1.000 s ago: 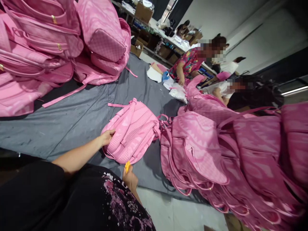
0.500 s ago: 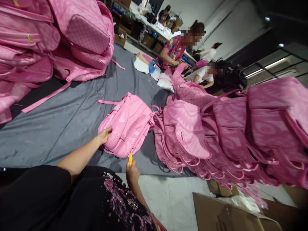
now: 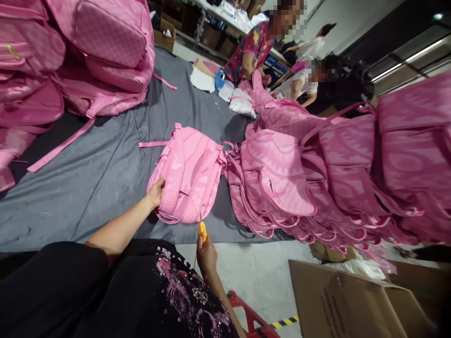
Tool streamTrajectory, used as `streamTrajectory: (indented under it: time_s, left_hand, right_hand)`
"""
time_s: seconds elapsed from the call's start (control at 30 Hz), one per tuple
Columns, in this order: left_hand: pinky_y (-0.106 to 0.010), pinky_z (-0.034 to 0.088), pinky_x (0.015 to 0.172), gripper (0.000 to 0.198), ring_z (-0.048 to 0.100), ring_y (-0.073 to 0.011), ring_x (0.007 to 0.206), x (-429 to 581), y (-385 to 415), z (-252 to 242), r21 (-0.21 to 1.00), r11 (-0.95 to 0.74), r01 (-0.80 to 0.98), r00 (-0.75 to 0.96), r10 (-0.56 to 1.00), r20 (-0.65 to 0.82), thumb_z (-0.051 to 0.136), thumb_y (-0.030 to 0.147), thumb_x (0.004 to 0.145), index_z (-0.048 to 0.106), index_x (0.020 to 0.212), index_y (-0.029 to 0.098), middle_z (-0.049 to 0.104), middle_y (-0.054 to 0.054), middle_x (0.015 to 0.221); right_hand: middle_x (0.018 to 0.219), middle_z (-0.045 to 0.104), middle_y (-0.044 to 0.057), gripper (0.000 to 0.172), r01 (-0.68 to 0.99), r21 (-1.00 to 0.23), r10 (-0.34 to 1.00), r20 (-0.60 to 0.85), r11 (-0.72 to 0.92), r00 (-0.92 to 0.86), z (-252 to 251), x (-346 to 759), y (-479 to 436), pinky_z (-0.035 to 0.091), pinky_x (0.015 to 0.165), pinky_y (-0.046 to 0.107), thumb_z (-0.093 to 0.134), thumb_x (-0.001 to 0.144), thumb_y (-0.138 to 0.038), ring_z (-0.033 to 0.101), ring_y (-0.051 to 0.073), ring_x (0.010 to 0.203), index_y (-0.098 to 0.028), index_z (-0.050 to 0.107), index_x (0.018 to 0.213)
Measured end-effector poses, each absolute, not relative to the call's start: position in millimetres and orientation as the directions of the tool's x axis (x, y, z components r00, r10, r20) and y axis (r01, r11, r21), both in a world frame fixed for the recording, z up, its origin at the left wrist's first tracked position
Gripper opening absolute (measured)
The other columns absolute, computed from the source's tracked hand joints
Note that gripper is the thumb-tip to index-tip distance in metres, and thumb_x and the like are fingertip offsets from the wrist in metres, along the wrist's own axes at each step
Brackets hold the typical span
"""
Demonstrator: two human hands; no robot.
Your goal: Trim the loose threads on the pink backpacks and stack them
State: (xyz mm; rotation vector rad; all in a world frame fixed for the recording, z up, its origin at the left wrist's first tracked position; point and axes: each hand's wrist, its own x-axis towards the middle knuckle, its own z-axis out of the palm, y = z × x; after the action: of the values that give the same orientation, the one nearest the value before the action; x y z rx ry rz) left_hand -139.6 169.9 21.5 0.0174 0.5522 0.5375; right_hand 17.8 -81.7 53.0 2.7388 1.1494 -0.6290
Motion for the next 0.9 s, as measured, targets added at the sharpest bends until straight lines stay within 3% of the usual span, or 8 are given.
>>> streamTrajectory:
  time_s: [0.13,0.3,0.43,0.57,0.9]
  left_hand:
    - [-0.052,0.056,0.091,0.07,0.068,-0.0308,0.102,-134.8,170.2,22.8,0.2,0.858,-0.473,0.697,0.504,-0.511,0.034,0.066,0.093,0.053,0.132,0.012,0.072,-0.017,0.101]
    - [-0.049,0.059,0.087,0.07,0.069,-0.0305,0.098,-128.7,173.0,26.4,0.25,0.832,-0.496,0.647,0.545,-0.533,0.043,0.069,0.088,0.055,0.129,0.014,0.071,-0.015,0.097]
    - [-0.047,0.06,0.085,0.068,0.07,-0.03,0.096,-125.1,176.9,23.4,0.223,0.83,-0.51,0.647,0.542,-0.536,0.039,0.067,0.091,0.057,0.126,0.013,0.071,-0.015,0.093]
    - [-0.046,0.06,0.084,0.069,0.07,-0.0294,0.093,-121.6,174.7,18.8,0.207,0.846,-0.491,0.65,0.514,-0.559,0.039,0.068,0.091,0.058,0.124,0.011,0.072,-0.016,0.094]
    - [-0.042,0.062,0.074,0.059,0.071,-0.0224,0.068,-120.8,171.9,35.3,0.155,0.843,-0.515,0.611,0.488,-0.623,0.05,0.061,0.091,0.062,0.117,0.009,0.072,-0.013,0.084]
  right_hand:
    - [0.093,0.074,0.011,0.039,0.682,-0.096,0.65,-0.423,-0.725,0.631,61.9,18.6,-76.7,0.039,0.063,0.026,0.027,0.103,-0.036,0.07,0.023,0.083,-0.015,0.057,0.118]
    - [0.091,0.073,0.014,0.048,0.651,-0.149,0.637,-0.454,-0.744,0.623,72.7,14.2,-106.7,0.044,0.067,0.031,0.023,0.101,-0.041,0.071,0.028,0.085,-0.013,0.057,0.122]
    - [0.092,0.074,0.012,0.057,0.621,-0.214,0.632,-0.494,-0.754,0.597,74.7,-3.3,-161.1,0.048,0.062,0.033,0.017,0.099,-0.047,0.072,0.028,0.078,-0.02,0.053,0.134]
    - [0.08,0.074,0.008,0.047,0.703,-0.192,0.66,-0.571,-0.685,0.487,72.2,-19.9,-161.5,0.048,0.063,0.031,0.029,0.098,-0.044,0.072,0.027,0.075,-0.024,0.059,0.127]
    - [0.082,0.075,0.006,0.033,0.868,-0.11,0.736,-0.588,-0.484,0.335,65.7,-19.0,-103.3,0.032,0.058,0.025,0.037,0.102,-0.038,0.072,0.02,0.075,-0.021,0.06,0.119]
